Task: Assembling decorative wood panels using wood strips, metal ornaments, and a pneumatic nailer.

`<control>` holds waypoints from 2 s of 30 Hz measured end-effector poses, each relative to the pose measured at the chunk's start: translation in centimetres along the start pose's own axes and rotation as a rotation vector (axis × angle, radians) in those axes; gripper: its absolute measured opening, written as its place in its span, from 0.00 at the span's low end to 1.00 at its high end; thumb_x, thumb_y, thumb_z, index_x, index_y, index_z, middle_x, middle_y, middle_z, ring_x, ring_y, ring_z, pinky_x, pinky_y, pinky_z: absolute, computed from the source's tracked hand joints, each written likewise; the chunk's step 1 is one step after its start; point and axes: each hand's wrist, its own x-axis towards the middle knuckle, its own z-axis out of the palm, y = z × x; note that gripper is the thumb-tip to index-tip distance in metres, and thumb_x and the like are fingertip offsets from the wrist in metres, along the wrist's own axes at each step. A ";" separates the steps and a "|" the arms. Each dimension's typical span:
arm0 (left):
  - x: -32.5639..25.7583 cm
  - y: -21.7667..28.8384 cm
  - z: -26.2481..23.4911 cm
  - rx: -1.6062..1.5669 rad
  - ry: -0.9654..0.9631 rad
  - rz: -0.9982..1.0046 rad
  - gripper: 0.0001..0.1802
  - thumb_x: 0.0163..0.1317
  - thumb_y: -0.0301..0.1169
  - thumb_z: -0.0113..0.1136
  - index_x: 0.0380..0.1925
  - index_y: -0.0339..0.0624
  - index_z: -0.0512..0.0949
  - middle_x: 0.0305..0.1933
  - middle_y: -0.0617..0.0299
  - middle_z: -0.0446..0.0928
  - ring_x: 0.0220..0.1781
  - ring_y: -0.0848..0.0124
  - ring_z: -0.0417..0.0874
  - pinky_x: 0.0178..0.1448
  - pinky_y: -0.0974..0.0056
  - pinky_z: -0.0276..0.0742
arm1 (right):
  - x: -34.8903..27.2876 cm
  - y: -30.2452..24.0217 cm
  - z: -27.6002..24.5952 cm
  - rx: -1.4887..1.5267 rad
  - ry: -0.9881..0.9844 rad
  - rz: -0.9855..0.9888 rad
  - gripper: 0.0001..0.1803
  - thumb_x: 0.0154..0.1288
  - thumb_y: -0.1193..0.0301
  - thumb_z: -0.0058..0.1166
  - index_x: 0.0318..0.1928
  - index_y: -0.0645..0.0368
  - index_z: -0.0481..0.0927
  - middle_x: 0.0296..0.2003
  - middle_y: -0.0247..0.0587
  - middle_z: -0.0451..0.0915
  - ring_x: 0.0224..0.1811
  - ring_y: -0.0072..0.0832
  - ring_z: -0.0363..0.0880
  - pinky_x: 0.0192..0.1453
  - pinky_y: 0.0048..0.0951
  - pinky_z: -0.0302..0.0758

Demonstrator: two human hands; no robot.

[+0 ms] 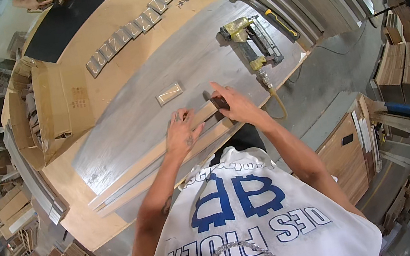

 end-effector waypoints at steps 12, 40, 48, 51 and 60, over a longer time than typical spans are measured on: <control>0.6 0.3 0.6 0.003 0.037 0.039 0.29 0.59 0.44 0.67 0.55 0.35 0.78 0.55 0.52 0.75 0.60 0.52 0.72 0.64 0.51 0.72 | 0.2 -0.6 -0.4 -0.039 -0.010 0.003 0.49 0.55 0.80 0.62 0.76 0.56 0.54 0.54 0.46 0.81 0.59 0.50 0.74 0.66 0.45 0.70; -0.5 -1.3 1.1 0.000 0.011 0.096 0.29 0.64 0.41 0.62 0.58 0.31 0.73 0.57 0.47 0.72 0.63 0.50 0.69 0.68 0.52 0.68 | 1.9 -2.0 -1.3 -0.463 -0.173 -0.260 0.24 0.54 0.74 0.64 0.54 0.53 0.80 0.49 0.36 0.81 0.57 0.40 0.78 0.61 0.40 0.76; -0.7 -0.2 0.2 -0.038 -0.008 0.037 0.33 0.63 0.43 0.63 0.62 0.31 0.70 0.59 0.45 0.71 0.66 0.48 0.67 0.71 0.48 0.64 | -0.2 -4.0 -1.3 -0.405 -0.052 -0.046 0.40 0.56 0.75 0.64 0.70 0.54 0.66 0.59 0.49 0.78 0.61 0.48 0.76 0.63 0.43 0.77; 0.0 1.3 0.6 -0.028 0.066 0.029 0.38 0.62 0.43 0.65 0.65 0.30 0.67 0.61 0.43 0.71 0.66 0.47 0.68 0.71 0.48 0.64 | -1.7 -1.1 0.5 0.050 0.089 0.147 0.42 0.58 0.73 0.62 0.74 0.58 0.61 0.60 0.57 0.79 0.63 0.52 0.76 0.67 0.43 0.74; 3.0 3.8 2.8 -0.137 0.007 0.021 0.42 0.51 0.22 0.62 0.70 0.33 0.62 0.63 0.43 0.73 0.65 0.46 0.71 0.68 0.48 0.70 | -1.1 -0.6 3.8 0.385 0.197 0.299 0.39 0.66 0.80 0.55 0.76 0.63 0.56 0.66 0.60 0.73 0.63 0.40 0.78 0.64 0.35 0.76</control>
